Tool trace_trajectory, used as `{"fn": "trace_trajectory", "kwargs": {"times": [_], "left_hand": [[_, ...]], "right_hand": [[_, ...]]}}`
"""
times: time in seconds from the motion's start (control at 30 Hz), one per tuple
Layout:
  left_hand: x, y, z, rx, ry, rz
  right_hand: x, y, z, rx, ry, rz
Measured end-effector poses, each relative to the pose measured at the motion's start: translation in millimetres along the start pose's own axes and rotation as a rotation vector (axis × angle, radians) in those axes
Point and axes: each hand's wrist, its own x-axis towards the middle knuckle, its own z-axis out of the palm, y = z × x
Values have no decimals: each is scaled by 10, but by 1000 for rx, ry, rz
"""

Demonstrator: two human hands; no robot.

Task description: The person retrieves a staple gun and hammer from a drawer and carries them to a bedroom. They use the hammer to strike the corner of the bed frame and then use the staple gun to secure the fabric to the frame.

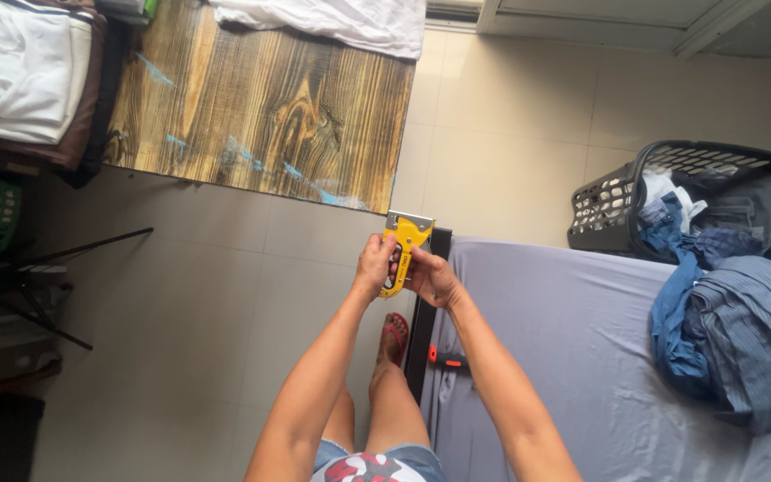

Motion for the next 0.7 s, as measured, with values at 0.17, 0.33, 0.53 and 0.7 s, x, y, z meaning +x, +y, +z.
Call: {"fn": "trace_trajectory", "kwargs": {"times": [0.17,0.33,0.53,0.7], "left_hand": [[17,-8,12,-32,2,-17],[54,-40,-17,1,6,-30],[63,-138,24,-76,-8,-10],[102,-207,-63,-226,-109,-58]], "right_hand": [[70,102,-15,39,53,-48],[167,254,-54,139,126,-129],[239,332,-152,108,181,-165],[233,421,-55,68,290,-201]]}}
